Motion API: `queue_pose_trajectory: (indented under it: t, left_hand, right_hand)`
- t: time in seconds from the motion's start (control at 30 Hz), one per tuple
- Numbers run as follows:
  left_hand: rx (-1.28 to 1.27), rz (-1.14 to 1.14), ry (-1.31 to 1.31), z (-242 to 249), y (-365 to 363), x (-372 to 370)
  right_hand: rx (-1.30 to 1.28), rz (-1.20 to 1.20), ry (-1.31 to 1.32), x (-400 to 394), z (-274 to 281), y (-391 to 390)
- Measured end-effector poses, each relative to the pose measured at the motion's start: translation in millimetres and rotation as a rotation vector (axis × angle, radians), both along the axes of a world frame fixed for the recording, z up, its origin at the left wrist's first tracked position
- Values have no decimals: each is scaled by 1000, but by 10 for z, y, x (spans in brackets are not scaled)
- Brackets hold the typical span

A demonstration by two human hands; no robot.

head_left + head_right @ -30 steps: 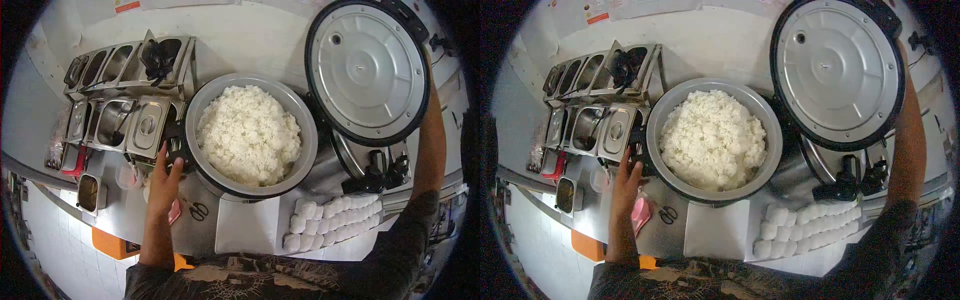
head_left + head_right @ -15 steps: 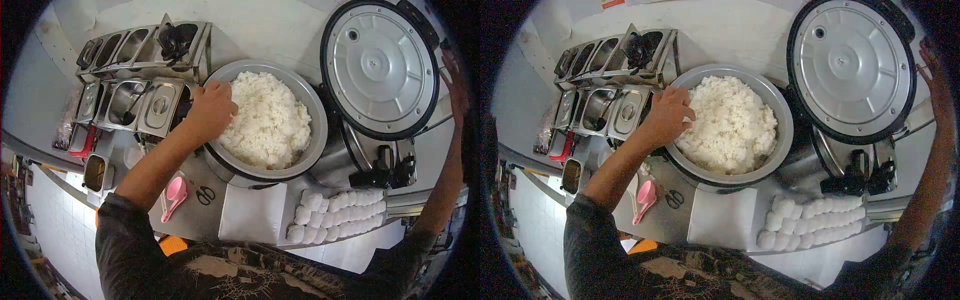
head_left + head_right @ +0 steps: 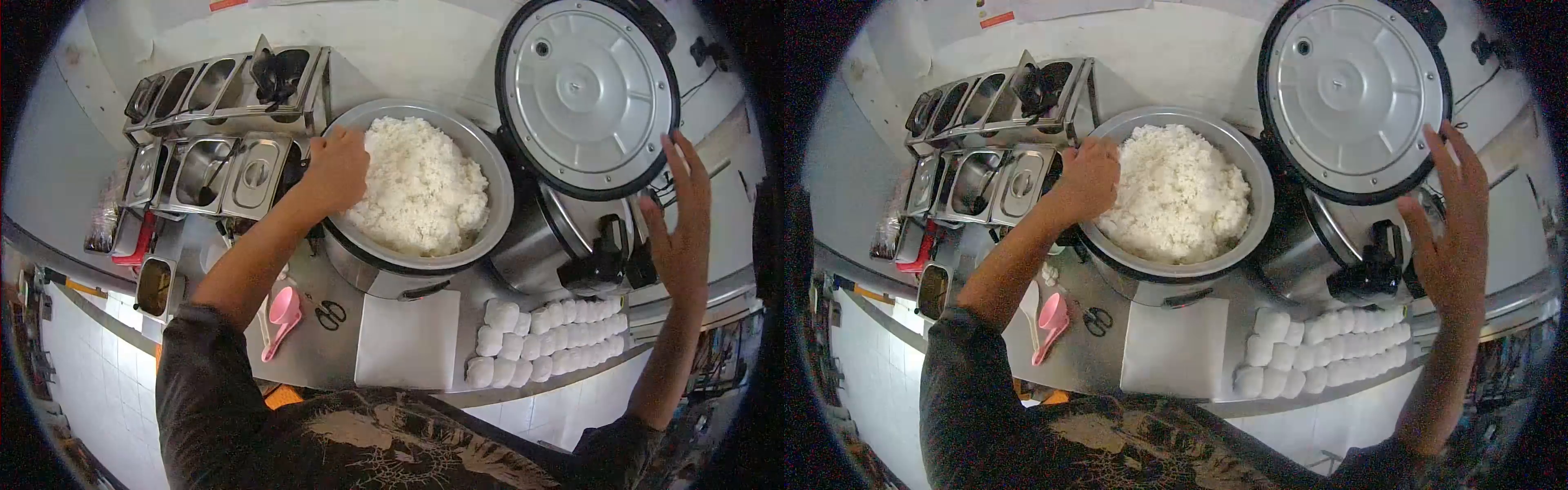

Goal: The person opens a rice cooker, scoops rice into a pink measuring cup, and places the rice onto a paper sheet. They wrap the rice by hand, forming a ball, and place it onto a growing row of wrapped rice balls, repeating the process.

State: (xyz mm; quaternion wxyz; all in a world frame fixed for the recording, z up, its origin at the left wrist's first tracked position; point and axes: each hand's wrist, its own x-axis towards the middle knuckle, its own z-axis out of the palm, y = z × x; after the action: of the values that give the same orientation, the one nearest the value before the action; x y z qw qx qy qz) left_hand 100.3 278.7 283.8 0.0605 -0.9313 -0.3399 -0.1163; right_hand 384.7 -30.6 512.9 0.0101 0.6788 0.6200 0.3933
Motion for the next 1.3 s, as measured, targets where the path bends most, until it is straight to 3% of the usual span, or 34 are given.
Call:
queue_pose_trajectory:
  t: [0.07,0.17,0.3,0.37,0.5,0.67,0.77,0.87,0.97,1.07,1.17,1.27,1.3]
  left_hand:
    - [50,-23,-123,79,-37,-107]
    - [-135,-47,-236,270,-36,-285]
    - [-597,-188,-557,298,-2,-439]
    - [-802,-221,-689,229,-56,-464]
    - [-714,-248,-665,305,-224,-426]
    - [-551,-365,-589,313,-329,-284]
    - [-751,-375,-592,479,-503,-284]
    - [-802,-482,-600,458,-525,-304]
    - [-875,-388,-597,513,-590,-370]
    - [-807,-203,-613,517,-586,-473]
    - [-743,-203,-765,358,-560,-591]
    - [-850,-193,-910,281,-593,-736]
    - [-855,-203,-942,257,-596,-788]
  right_hand:
    - [34,17,58,17,-62,33]
    - [78,78,157,-70,-145,3]
    - [38,169,317,-383,-448,-31]
    - [-10,269,525,-599,-662,43]
    - [-82,416,821,-980,-1189,389]
    - [-108,487,928,-1302,-1557,916]
    - [-46,511,1009,-1356,-1733,1188]
    - [-42,491,1252,-1427,-1809,1347]
    - [106,565,1228,-1464,-1885,1404]
    - [101,403,1359,-1407,-1859,1387]
    - [-131,239,1102,-1295,-1747,1350]
    - [-71,312,895,-1133,-1843,1415]
    - [-80,288,956,-1144,-1777,1406]
